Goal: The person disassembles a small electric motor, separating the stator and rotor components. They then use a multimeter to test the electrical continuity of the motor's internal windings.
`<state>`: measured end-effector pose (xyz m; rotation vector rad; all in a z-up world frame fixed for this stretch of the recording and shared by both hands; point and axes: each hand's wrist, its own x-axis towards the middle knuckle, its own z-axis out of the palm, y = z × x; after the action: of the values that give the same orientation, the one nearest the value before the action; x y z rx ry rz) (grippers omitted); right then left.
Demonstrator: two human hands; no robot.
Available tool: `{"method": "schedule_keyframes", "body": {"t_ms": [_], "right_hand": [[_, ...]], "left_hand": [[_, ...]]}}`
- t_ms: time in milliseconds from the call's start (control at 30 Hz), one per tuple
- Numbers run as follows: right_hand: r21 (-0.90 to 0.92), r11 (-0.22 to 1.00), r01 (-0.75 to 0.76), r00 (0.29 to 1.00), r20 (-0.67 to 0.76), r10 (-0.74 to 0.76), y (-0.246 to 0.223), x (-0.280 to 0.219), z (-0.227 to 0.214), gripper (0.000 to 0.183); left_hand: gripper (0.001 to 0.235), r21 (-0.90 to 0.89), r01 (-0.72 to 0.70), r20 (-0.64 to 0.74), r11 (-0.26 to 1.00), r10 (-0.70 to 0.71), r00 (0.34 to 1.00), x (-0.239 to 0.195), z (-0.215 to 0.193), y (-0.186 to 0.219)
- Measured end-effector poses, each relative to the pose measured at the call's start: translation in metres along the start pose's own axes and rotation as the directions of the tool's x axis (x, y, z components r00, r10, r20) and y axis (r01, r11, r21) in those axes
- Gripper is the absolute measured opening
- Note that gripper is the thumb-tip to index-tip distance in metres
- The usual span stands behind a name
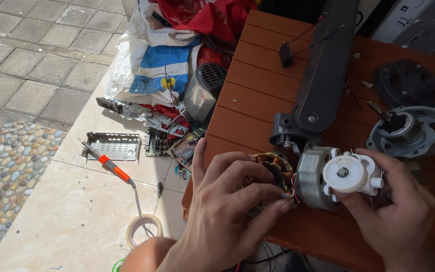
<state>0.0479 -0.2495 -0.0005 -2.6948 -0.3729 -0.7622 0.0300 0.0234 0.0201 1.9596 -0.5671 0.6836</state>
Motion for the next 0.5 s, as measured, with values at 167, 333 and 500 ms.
{"method": "schedule_keyframes", "body": {"t_ms": [167,333,500], "right_hand": [[-0.006,1.000,-0.021,1.000,0.006,0.021,-0.0004,-0.0005,-0.0002,0.062],[-0.009,1.000,-0.009,1.000,0.001,0.009,-0.0008,-0.0006,0.0000,0.060],[-0.003,0.999,-0.040,0.999,-0.002,0.040,-0.0046,0.0008,-0.0023,0.058]], "left_hand": [[0.004,0.007,0.010,-0.050,1.000,-0.010,0.999,0.0017,0.0030,0.0027],[0.006,0.043,0.029,-0.048,0.999,-0.027,0.998,0.0005,0.0038,0.0059],[0.019,0.046,-0.018,0.017,0.999,0.017,1.000,0.0001,0.0074,0.0073]]}}
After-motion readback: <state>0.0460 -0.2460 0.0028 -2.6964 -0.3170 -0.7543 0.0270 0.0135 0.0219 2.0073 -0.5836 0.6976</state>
